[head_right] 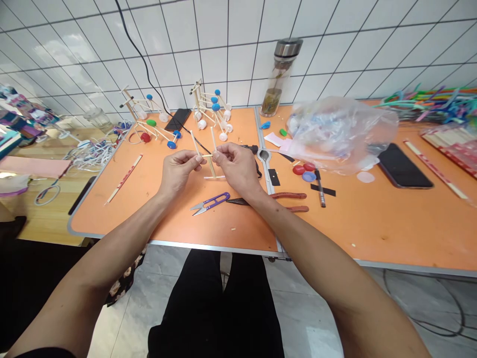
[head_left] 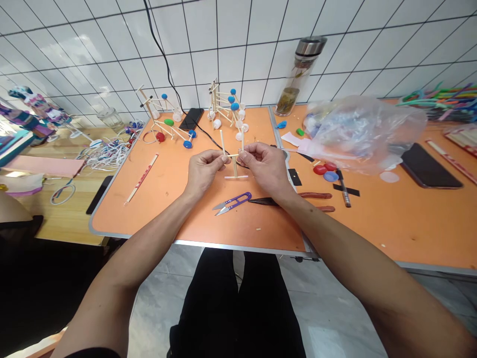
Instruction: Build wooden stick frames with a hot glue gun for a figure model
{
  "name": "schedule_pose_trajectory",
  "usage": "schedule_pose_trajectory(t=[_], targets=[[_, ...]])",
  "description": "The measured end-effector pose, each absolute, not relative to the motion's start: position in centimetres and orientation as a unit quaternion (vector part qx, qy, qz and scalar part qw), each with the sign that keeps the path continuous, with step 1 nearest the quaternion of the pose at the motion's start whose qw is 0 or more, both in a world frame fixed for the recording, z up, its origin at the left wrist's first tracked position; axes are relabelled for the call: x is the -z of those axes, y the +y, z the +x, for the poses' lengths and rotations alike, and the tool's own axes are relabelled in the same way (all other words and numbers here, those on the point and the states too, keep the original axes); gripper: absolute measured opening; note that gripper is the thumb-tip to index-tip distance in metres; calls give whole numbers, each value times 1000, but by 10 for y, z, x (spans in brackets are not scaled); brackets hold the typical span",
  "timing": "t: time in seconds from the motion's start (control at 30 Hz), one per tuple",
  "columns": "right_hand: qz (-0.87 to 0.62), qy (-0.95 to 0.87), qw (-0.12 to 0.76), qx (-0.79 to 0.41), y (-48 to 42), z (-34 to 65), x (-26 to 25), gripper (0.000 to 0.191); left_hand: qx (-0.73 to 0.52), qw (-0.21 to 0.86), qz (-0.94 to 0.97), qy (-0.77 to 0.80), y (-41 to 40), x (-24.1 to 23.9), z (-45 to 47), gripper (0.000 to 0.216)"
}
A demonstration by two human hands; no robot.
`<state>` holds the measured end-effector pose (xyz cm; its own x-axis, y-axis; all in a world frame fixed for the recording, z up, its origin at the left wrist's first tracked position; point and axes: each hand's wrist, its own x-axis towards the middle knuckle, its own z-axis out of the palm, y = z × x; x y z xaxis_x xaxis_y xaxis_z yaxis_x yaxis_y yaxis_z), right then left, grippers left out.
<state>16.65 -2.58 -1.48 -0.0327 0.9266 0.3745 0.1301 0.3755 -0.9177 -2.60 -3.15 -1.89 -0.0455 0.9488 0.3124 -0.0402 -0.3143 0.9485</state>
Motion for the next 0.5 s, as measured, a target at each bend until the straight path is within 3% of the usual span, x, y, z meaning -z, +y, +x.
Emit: schedule_pose_trajectory(t=[0.5], targets=[[-425, -617, 551, -368, -26, 165, 14, 17, -592, 412, 556, 414, -32, 17, -26, 36]])
